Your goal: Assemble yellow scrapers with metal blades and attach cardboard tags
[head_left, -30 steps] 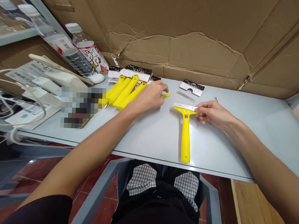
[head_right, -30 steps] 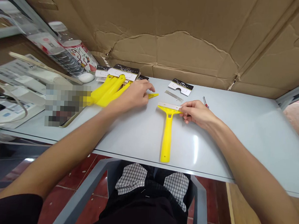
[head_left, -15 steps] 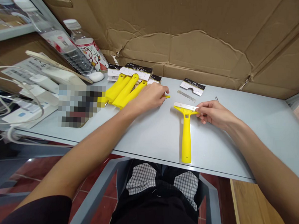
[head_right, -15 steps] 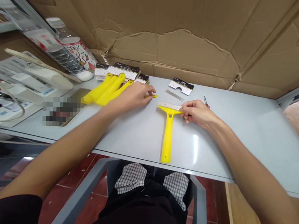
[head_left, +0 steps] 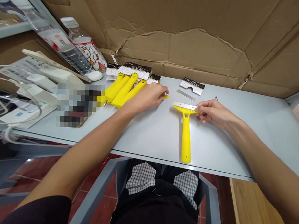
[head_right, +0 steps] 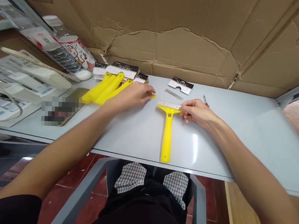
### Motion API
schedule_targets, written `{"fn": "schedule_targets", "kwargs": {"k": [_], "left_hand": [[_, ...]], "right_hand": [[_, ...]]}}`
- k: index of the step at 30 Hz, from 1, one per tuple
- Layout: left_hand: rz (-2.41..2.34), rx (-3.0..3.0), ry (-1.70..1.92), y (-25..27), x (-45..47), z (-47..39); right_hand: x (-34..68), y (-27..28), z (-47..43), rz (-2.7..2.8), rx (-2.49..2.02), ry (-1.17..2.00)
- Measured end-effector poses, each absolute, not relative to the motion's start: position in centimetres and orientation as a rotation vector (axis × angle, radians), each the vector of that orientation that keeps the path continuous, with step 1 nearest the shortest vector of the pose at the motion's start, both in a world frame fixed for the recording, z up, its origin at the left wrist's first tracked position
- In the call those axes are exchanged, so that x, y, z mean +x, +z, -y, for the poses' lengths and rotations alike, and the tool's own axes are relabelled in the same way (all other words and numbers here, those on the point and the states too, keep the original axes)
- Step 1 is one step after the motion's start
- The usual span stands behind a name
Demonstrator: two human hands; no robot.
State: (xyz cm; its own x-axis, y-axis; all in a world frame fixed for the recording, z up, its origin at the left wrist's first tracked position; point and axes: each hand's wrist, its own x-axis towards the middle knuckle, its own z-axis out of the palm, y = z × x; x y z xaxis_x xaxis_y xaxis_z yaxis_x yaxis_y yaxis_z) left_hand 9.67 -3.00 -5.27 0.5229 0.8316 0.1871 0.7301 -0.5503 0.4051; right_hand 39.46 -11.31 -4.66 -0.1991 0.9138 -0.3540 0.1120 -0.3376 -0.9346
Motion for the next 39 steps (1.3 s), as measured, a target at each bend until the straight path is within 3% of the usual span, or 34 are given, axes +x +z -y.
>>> {"fn": "schedule_targets", "kwargs": {"k": [6,14,22,29,39], "left_hand": [[-1.225,2.633,0.443,-4.4,10.2,3.5],[-1.145,2.525,0.776,-3.4,10.6,3.9],[-0.928,2.245,0.745,-4.4,10.3,3.4],[-0.814,1.952,1.043,-3.7,11.1,4.2],[-0.852,1.969,1.024,-3.4,11.9,5.1]], "right_hand": [[39.4,-4.8,11.3,1.245,-1.413,1.606],[39.4,-4.6,11.3,1.237,-1.421,1.605],[39.4,-4.7,11.3,1.239,-1.398,1.615],[39.0,-4.4,11.3,1.223,-1.421,1.603],[39.0,-4.5,11.4,1.213,-1.421,1.595]]}}
